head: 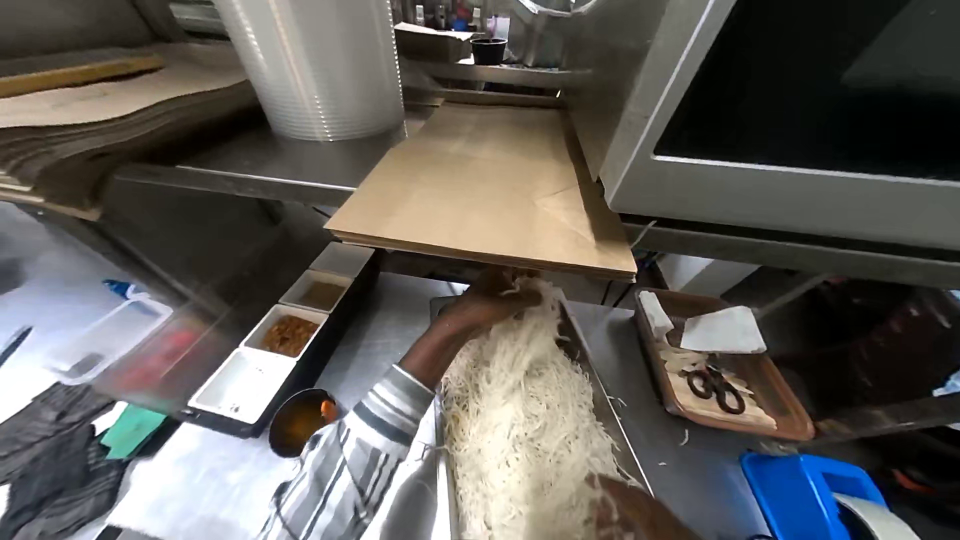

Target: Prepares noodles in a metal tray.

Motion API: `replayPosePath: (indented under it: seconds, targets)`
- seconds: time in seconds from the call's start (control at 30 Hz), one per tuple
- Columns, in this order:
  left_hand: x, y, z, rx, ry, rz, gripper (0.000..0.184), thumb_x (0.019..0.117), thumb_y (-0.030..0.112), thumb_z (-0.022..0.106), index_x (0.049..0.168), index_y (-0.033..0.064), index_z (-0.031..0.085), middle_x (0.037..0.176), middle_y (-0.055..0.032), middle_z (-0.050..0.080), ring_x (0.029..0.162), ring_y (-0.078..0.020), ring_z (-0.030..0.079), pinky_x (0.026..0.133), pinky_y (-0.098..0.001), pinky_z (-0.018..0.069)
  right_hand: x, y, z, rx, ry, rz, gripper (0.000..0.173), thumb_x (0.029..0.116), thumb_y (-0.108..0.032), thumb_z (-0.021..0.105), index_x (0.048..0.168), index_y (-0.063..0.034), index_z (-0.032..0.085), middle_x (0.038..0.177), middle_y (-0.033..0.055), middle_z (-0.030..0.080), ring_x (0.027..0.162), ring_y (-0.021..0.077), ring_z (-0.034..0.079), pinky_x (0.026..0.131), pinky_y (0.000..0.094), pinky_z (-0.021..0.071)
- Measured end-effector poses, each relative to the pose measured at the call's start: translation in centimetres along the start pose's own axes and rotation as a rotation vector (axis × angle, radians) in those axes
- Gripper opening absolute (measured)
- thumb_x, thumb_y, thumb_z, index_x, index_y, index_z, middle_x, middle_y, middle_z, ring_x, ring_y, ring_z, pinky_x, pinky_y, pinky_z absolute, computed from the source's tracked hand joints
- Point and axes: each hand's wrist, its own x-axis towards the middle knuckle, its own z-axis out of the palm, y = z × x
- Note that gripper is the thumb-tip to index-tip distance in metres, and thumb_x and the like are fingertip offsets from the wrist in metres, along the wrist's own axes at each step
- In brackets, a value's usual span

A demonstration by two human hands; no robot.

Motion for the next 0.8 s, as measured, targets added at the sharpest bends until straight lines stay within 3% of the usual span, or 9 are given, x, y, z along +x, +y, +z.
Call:
replayPosePath:
  seconds: [0.1,0.17,0.27,0.37,0.43,0.5,0.6,0.67,0.8]
  targets:
    - [-0.2,-0.7,0.5,-0.038,-0.126,-0.037,0.037,0.0938,0.002,0.067,0.13,-0.0001,0.059,0.11,-0.0108,0.067,0.082,-0.0132,0.064,0.071,-0.03,0.0567,5.9,0.9,-0.1,0.188,0.129,0.064,0.047,0.0997,-0.032,0.062,0.132,0.0012,0.065,0.114,0.0176,0.073,0.1,0.0309,0.072,0.088,0.0524,0.0586]
    - [-1.1,-0.6,1.0,-0.029,-0.163,-0.113,0.052,0.0945,0.006,0.067,0.143,0.0078,0.05,0.119,-0.0104,0.066,0.09,-0.0171,0.065,0.075,-0.0349,0.0569,11.2,2.3,1.4,0.523,-0.019,0.17,0.067,0.0969,-0.04,0.068,0.147,-0.0008,0.049,0.124,0.0144,0.069,0.108,0.023,0.071,0.093,0.0425,0.0597]
    - [-2.1,-1.3,1.6,-0.184,-0.208,-0.095,0.063,0.0948,0.003,0.064,0.152,0.0197,0.044,0.116,-0.0047,0.068,0.088,-0.0116,0.064,0.072,-0.0288,0.0543,15.6,1.6,4.5,0.925,-0.156,0.243,0.083,0.0923,-0.019,0.074,0.158,-0.0018,0.026,0.129,0.0174,0.062,0.103,0.0199,0.069,0.085,0.0362,0.0611]
    - [-2.2,-1.1,0.8,-0.243,-0.158,-0.11,0.056,0.0971,0.002,0.064,0.149,0.0137,0.047,0.111,-0.0063,0.068,0.087,-0.0108,0.063,0.073,-0.0277,0.0535,16.7,-0.3,5.6,0.963,-0.027,0.283,0.048,0.0938,-0.011,0.07,0.137,0.0006,0.052,0.111,0.0134,0.066,0.082,0.0151,0.066,0.064,0.0318,0.0577]
    - [-1.8,-1.1,-0.7,-0.31,-0.005,-0.141,0.037,0.0984,0.002,0.063,0.135,0.0047,0.055,0.105,-0.005,0.067,0.083,-0.0092,0.063,0.068,-0.0256,0.0537,16.6,-0.7,3.4,0.71,0.112,0.201,0.036,0.0993,-0.015,0.065,0.128,0.0054,0.061,0.113,0.0194,0.067,0.092,0.0214,0.067,0.077,0.0406,0.0577]
    - [-1.7,-0.9,-1.9,-0.411,0.124,-0.161,0.023,0.0979,0.001,0.063,0.12,0.003,0.06,0.097,-0.002,0.067,0.075,-0.0064,0.062,0.063,-0.0223,0.0525,15.8,-1.4,-0.1,0.45,0.285,0.013,0.027,0.097,-0.013,0.067,0.116,0.0058,0.069,0.104,0.0209,0.071,0.092,0.0263,0.069,0.082,0.0487,0.0572]
    - [-1.8,0.4,-2.2,-0.465,0.258,-0.152,0.012,0.0961,-0.001,0.065,0.107,0.004,0.064,0.086,-0.0003,0.067,0.069,-0.0052,0.061,0.06,-0.0204,0.0527,14.8,-1.4,-3.8,0.194,0.451,-0.138,0.028,0.0948,-0.023,0.065,0.112,-0.0016,0.073,0.089,0.0131,0.071,0.077,0.0217,0.068,0.071,0.0485,0.0567]
    - [-1.2,-0.3,-2.0,-0.397,0.321,-0.128,0.014,0.0961,-0.001,0.065,0.11,0.0019,0.063,0.089,-0.0023,0.065,0.073,-0.0071,0.061,0.065,-0.023,0.0542,14.1,-0.2,-4.4,0.084,0.367,-0.145,0.027,0.0964,-0.025,0.06,0.102,-0.0031,0.074,0.076,0.012,0.067,0.065,0.0261,0.065,0.059,0.0546,0.0534]
    - [0.1,-3.9,-1.5,-0.184,0.234,-0.126,0.03,0.099,0.005,0.064,0.127,-0.0027,0.058,0.1,-0.0109,0.065,0.079,-0.0132,0.063,0.071,-0.0295,0.0562,10.4,0.0,-4.9,0.009,0.384,-0.119,0.03,0.0931,-0.024,0.055,0.103,-0.0031,0.075,0.082,0.0128,0.071,0.071,0.0241,0.067,0.064,0.0492,0.055]
